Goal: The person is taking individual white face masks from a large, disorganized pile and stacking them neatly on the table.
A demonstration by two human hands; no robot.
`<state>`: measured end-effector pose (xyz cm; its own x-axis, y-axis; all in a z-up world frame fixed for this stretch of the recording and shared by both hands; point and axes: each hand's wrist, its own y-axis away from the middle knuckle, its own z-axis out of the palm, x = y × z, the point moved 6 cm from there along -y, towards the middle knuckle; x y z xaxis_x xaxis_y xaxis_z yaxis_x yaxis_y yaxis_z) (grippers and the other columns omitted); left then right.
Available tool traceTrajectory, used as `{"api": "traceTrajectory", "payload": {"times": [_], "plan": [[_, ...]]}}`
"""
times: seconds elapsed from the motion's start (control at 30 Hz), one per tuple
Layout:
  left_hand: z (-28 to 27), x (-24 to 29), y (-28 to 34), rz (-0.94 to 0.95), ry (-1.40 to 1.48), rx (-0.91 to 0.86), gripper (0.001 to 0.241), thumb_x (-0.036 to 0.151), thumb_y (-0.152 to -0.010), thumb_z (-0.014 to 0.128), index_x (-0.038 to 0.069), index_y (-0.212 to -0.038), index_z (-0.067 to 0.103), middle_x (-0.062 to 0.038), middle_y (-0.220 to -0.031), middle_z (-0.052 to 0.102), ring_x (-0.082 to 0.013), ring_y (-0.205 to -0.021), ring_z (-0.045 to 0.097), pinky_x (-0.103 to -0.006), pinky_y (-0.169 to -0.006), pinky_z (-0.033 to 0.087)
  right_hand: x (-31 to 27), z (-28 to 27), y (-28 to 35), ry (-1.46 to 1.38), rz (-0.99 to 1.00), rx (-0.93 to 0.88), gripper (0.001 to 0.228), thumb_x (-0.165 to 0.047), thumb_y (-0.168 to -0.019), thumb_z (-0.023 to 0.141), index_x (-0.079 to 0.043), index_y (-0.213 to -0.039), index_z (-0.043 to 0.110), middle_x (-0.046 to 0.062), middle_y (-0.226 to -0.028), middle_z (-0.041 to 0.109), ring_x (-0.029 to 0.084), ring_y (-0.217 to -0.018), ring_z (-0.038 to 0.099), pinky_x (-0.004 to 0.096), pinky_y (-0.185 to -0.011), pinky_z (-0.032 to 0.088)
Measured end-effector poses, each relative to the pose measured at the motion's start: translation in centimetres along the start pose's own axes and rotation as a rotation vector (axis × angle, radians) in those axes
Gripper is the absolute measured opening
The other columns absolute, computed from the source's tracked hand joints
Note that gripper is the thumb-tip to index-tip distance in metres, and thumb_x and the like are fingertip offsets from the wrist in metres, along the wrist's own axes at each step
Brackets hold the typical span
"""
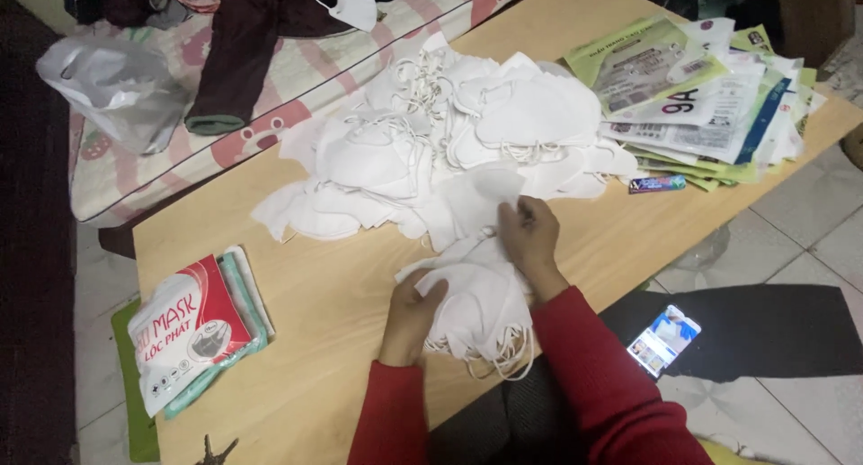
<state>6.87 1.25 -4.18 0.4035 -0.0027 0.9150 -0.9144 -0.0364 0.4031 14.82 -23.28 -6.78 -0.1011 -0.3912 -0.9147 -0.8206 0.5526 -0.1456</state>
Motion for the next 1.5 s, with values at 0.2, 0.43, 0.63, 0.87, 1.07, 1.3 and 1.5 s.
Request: {"api": "traceTrajectory", "payload": {"times": [0.2,0.43,0.63,0.87,1.07,1.3,1.5], "plan": [[0.5,0.6,0.3,0.065,0.054,-0.023,0.034,0.010,-0.096,0.064,-0.001,-0.128,0.066,-0.025,-0.116,0.071,-0.0289,-0.104,0.070,-0.0441,-0.089,0.060,-1.0,-2.9,0.0,-0.043,-0.054,0.124,0.023,-0.026,-0.104,0.066,-0.005,-0.108,0.074,0.014,-0.098,0.071,0.032,-0.097,0.071,0.041,-0.081,0.058],[1.0,2.5,1.5,0.190,0.148,0.066,0.035,0.003,-0.097,0.059,-0.001,-0.132,0.062,-0.021,-0.126,0.068,-0.0233,-0.114,0.062,-0.0421,-0.099,0.054,-1.2,-4.2,-0.2,-0.350,-0.135,0.201,0.021,-0.020,-0.108,0.061,-0.005,-0.117,0.072,0.017,-0.100,0.072,0.028,-0.103,0.071,0.041,-0.082,0.057],[0.9,4.8,3.4,0.279,0.197,0.197,0.047,-0.001,-0.099,0.050,0.001,-0.145,0.044,-0.026,-0.137,0.055,-0.0282,-0.130,0.049,-0.0446,-0.114,0.042,-2.7,-4.5,3.0,-0.835,0.371,-0.025,0.013,-0.019,-0.104,0.059,-0.009,-0.110,0.066,0.006,-0.094,0.071,0.018,-0.088,0.071,0.033,-0.071,0.062],[0.4,3.1,1.5,0.337,0.193,0.148,0.055,0.025,-0.100,0.048,0.012,-0.152,0.040,-0.020,-0.148,0.042,-0.0291,-0.140,0.040,-0.0443,-0.116,0.034,-3.6,-1.4,8.9,-0.522,0.312,-0.466,0.018,-0.017,-0.092,0.075,-0.003,-0.104,0.075,0.015,-0.085,0.075,0.023,-0.078,0.072,0.039,-0.062,0.063],[-1.2,4.3,2.9,0.302,0.491,0.427,0.044,0.001,-0.098,0.056,0.008,-0.141,0.052,-0.015,-0.123,0.061,-0.0229,-0.105,0.063,-0.0341,-0.089,0.056,-7.4,-6.0,8.4,0.051,-0.054,-0.414,0.061,-0.045,-0.083,0.080,-0.009,-0.131,0.067,0.024,-0.119,0.069,0.045,-0.114,0.065,0.055,-0.099,0.050],[-1.9,1.4,0.6,0.054,0.699,0.440,0.042,0.010,-0.101,0.057,0.015,-0.142,0.049,-0.016,-0.124,0.063,-0.0282,-0.106,0.067,-0.0437,-0.094,0.056,-6.8,-3.7,11.1,0.185,-0.214,-0.655,0.110,-0.051,-0.066,0.089,-0.008,-0.155,0.042,0.025,-0.149,0.053,0.050,-0.134,0.049,0.057,-0.119,0.030],[-2.9,-2.5,-2.5,0.015,0.768,0.269,0.028,0.016,-0.099,0.063,0.018,-0.126,0.058,-0.011,-0.120,0.069,-0.0267,-0.102,0.073,-0.0414,-0.087,0.061,-5.5,-2.1,11.3,-0.063,-0.111,-0.731,0.106,-0.042,-0.070,0.085,-0.016,-0.160,0.034,0.018,-0.153,0.052,0.042,-0.140,0.048,0.051,-0.122,0.032]]}}
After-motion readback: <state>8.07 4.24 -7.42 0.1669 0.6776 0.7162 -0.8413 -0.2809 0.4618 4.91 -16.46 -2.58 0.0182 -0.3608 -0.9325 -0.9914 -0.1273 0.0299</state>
